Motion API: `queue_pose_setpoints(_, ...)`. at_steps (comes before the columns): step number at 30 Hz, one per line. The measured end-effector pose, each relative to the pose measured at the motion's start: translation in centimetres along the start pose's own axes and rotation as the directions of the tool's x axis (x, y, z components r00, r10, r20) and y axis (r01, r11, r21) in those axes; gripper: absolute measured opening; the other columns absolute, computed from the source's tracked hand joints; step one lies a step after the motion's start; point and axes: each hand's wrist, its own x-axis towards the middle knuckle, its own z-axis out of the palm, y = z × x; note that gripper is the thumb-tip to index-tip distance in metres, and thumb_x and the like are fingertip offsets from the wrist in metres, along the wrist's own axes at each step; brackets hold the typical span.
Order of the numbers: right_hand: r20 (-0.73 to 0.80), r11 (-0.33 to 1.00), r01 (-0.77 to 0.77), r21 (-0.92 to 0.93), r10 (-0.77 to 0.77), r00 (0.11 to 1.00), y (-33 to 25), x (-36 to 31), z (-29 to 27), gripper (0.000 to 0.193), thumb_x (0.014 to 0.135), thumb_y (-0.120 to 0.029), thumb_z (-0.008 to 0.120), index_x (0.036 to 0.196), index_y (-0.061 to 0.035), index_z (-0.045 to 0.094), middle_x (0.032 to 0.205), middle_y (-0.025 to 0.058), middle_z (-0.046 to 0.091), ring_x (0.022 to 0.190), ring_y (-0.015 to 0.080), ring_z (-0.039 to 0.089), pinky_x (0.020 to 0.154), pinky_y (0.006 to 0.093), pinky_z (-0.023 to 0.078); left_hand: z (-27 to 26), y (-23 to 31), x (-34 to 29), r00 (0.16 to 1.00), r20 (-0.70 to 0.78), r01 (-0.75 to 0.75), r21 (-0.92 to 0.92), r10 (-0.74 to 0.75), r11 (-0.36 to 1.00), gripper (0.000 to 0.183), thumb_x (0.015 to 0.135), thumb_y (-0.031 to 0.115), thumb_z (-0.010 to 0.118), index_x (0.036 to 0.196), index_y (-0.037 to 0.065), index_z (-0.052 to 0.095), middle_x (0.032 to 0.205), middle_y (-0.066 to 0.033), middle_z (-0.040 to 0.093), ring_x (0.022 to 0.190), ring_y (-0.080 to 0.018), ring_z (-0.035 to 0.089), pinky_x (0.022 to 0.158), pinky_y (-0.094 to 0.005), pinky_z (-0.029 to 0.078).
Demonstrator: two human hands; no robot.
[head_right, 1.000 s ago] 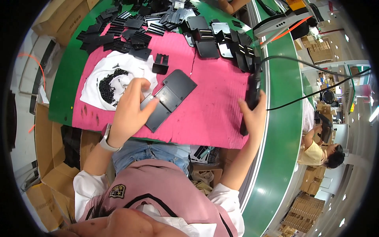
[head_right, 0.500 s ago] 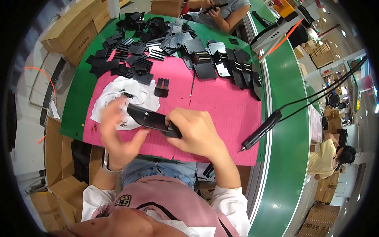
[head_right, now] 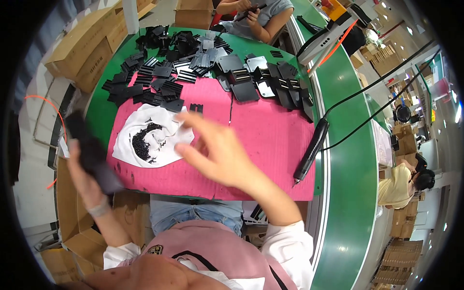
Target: Assembling small electronic components using an electric screwdriver.
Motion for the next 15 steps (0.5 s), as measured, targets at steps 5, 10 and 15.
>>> queue_pose_setpoints(5, -0.376, 0.512, -0.19, -0.838, -0.29, 0.88, 8.2, 5.9, -4.6, 0.059, 0.074, -0.03, 0.073, 0.12, -0.0023, 0.049, 0.099, 0.0159, 0.062, 0.085, 0.0319, 0.064, 0.068, 0.0406, 0.053, -22.8, 4.2, 11.1, 0.921, -0.362, -0.136, 0.052, 0.145, 0.989, 0.044, 0.092, 0.034, 0.058, 0.121, 0.001, 0.056, 0.115, -0.0087, 0.062, 0.1, -0.0219, 0.063, 0.09, -0.0349, 0.052)
queue_pose_setpoints(10, -0.496, 0.516, -0.496, -0.698, 0.151, 0.855, 13.8, 8.5, -7.2, 0.072, 0.068, -0.047, 0.073, 0.124, -0.0072, 0.049, 0.101, 0.0164, 0.065, 0.091, 0.0331, 0.065, 0.075, 0.042, 0.053, -33.1, 0.0, 10.7, 0.825, -0.564, 0.223, 0.243, -0.05, 0.944, 0.063, 0.084, 0.047, 0.064, 0.13, 0.008, 0.049, 0.123, -0.0088, 0.057, 0.106, -0.0166, 0.058, 0.086, -0.0305, 0.043)
queue_pose_setpoints(15, -0.521, 0.548, -0.556, -0.625, 0.238, 0.82, 13.8, 8.9, -7.0, 0.078, 0.062, -0.047, 0.075, 0.123, -0.0064, 0.05, 0.098, 0.0181, 0.067, 0.09, 0.0323, 0.066, 0.076, 0.0419, 0.053, -23.2, -0.3, 8.1, 0.93, -0.312, -0.09, 0.325, 0.196, 0.942, 0.042, 0.089, 0.031, 0.062, 0.122, 0.006, 0.055, 0.118, -0.0047, 0.06, 0.107, -0.0164, 0.058, 0.09, -0.0328, 0.04)
